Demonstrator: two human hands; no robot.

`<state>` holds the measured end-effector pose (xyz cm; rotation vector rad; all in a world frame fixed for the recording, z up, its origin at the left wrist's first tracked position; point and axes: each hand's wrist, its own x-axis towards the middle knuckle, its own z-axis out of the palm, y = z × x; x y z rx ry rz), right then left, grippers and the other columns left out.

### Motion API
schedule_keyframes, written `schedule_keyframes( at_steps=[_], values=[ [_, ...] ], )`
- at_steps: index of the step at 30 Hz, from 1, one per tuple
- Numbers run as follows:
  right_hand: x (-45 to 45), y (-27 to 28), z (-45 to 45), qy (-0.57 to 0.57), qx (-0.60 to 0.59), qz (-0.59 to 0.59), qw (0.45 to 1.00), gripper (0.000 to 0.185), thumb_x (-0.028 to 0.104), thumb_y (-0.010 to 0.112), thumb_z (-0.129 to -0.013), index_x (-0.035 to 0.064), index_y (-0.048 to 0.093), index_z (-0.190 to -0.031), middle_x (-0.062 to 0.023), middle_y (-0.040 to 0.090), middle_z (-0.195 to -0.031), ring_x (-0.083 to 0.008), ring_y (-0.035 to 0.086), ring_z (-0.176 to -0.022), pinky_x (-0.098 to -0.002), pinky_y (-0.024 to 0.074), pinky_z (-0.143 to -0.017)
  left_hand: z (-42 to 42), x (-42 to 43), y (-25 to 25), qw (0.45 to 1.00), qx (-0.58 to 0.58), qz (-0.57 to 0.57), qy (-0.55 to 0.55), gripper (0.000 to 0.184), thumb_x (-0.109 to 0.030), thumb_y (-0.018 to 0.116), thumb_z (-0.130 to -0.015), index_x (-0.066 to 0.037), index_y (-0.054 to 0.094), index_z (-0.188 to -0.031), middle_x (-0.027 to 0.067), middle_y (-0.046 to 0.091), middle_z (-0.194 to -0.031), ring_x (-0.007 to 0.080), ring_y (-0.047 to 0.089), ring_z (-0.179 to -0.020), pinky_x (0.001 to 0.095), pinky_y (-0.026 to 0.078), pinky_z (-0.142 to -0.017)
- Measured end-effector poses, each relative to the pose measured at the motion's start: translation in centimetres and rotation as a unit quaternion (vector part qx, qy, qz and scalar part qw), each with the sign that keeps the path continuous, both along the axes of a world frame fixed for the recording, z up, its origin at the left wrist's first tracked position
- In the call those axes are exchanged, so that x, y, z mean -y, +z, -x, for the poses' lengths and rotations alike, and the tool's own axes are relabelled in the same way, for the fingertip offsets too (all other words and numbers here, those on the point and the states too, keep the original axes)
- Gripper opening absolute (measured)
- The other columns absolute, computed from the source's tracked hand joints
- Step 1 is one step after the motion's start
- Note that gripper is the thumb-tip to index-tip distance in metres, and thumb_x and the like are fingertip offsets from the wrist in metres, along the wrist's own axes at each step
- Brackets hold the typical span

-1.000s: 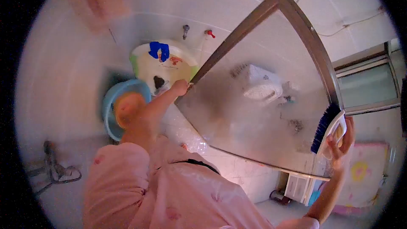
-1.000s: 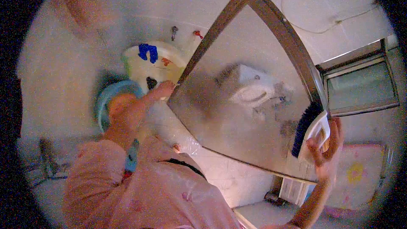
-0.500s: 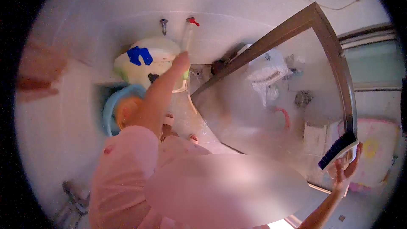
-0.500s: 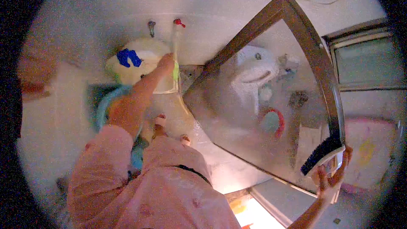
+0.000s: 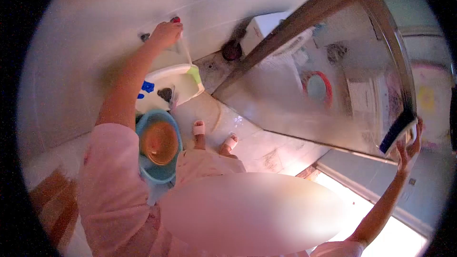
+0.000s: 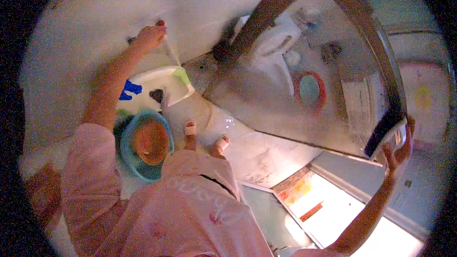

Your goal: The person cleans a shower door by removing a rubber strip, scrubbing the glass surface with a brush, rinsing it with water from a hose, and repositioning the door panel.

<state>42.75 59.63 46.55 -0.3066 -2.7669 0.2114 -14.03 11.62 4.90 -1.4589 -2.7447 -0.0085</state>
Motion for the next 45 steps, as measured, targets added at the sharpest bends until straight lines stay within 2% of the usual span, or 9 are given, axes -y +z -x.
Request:
schedule_keyframes(
  at_steps=[5, 9, 14, 18, 23, 29, 33, 37, 45],
  values=[
    [3.5, 0.5, 3.4, 0.021, 0.09, -0.037, 0.995, 0.079, 0.045, 0.074, -0.066, 0.0044, 0.051, -0.13, -0.0201, 0.029, -0.145, -0.0368, 0.024, -0.137, -0.0474, 0.0187, -0.111, -1.3, -4.7, -2.2, 0.995, -0.073, 0.071, -0.02, 0.015, -0.014, 0.06, -0.074, -0.004, 0.065, -0.084, 0.0179, 0.062, -0.086, 0.0326, 0.062, -0.085, 0.0444, 0.052, -0.07],
    [6.4, -0.1, 3.5, 0.073, 0.041, -0.086, 0.993, 0.052, 0.028, 0.081, -0.059, 0.0108, 0.066, -0.105, -0.0212, 0.032, -0.141, -0.0408, 0.028, -0.134, -0.0489, 0.022, -0.11, -20.3, -9.4, 9.0, 0.955, 0.276, -0.082, -0.076, 0.023, -0.026, 0.066, -0.078, -0.003, 0.066, -0.074, 0.015, 0.064, -0.074, 0.0296, 0.063, -0.066, 0.0435, 0.049, -0.062],
    [4.4, 0.8, 4.0, 0.025, 0.109, -0.139, 0.984, 0.063, 0.05, 0.076, -0.06, 0.0126, 0.067, -0.11, -0.0169, 0.024, -0.146, -0.0395, 0.024, -0.134, -0.0529, 0.022, -0.108, -35.7, -21.4, 20.9, 0.741, 0.548, -0.306, -0.238, 0.066, -0.021, 0.075, -0.079, -0.009, 0.044, -0.136, 0.0146, 0.057, -0.124, 0.0233, 0.057, -0.112, 0.0357, 0.046, -0.095],
    [4.1, -0.4, 5.1, 0.038, 0.058, -0.113, 0.991, 0.056, 0.036, 0.079, -0.057, 0.0112, 0.067, -0.105, -0.019, 0.03, -0.141, -0.0399, 0.028, -0.132, -0.0507, 0.0232, -0.107, -43.1, -31.8, 24.4, 0.465, 0.65, -0.533, -0.279, 0.064, -0.016, 0.081, -0.073, -0.006, 0.049, -0.127, 0.0095, 0.059, -0.12, 0.0213, 0.054, -0.114, 0.0392, 0.04, -0.102],
    [5.6, 0.3, 5.4, -0.023, 0.083, -0.197, 0.977, 0.052, 0.028, 0.078, -0.06, 0.0128, 0.065, -0.108, -0.0191, 0.031, -0.141, -0.039, 0.029, -0.132, -0.0517, 0.0214, -0.107, -45.0, -33.6, 27.2, 0.362, 0.723, -0.564, -0.171, 0.048, -0.018, 0.081, -0.073, -0.002, 0.056, -0.112, 0.0109, 0.068, -0.097, 0.0188, 0.064, -0.091, 0.0325, 0.053, -0.082],
    [-1.6, -1.7, -0.1, -0.067, -0.015, 0.182, 0.981, 0.089, 0.054, 0.071, -0.074, 0.003, 0.039, -0.139, -0.0146, 0.038, -0.142, -0.0244, 0.04, -0.125, -0.0377, 0.0286, -0.105, -40.6, -24.3, 21.4, 0.513, 0.7, -0.494, -0.064, 0.039, -0.022, 0.078, -0.073, -0.002, 0.062, -0.102, 0.0091, 0.069, -0.091, 0.016, 0.065, -0.081, 0.0321, 0.055, -0.073],
    [1.9, -1.2, 3.1, -0.052, -0.13, 0.133, 0.981, 0.065, 0.04, 0.06, -0.089, 0.0035, 0.038, -0.139, -0.0128, 0.046, -0.135, -0.0243, 0.041, -0.125, -0.0359, 0.0323, -0.102, -37.8, -10.7, 11.0, 0.582, 0.67, -0.432, 0.159, 0.041, -0.014, 0.073, -0.068, 0.001, 0.064, -0.105, 0.0104, 0.068, -0.092, 0.017, 0.064, -0.082, 0.0316, 0.052, -0.076],
    [6.7, -0.4, 6.8, -0.055, -0.088, 0.006, 0.995, 0.053, 0.036, 0.048, -0.097, 0.0072, 0.04, -0.14, -0.0126, 0.041, -0.141, -0.026, 0.037, -0.131, -0.0388, 0.0268, -0.109, -37.2, 6.6, -18.8, 0.576, 0.608, -0.358, 0.412, 0.035, -0.02, 0.064, -0.077, 0.0, 0.059, -0.106, 0.0127, 0.065, -0.091, 0.024, 0.064, -0.074, 0.0372, 0.056, -0.062],
    [7.6, -0.2, 6.5, -0.136, -0.144, 0.012, 0.98, 0.034, 0.01, 0.047, -0.097, 0.0075, 0.053, -0.131, -0.0057, 0.056, -0.123, -0.0161, 0.048, -0.115, -0.0295, 0.0341, -0.101, -21.4, 18.2, -26.7, 0.698, 0.504, -0.166, 0.481, 0.058, -0.031, 0.066, -0.078, 0.001, 0.048, -0.123, 0.0214, 0.056, -0.112, 0.0346, 0.058, -0.095, 0.0439, 0.049, -0.082]
  ],
)
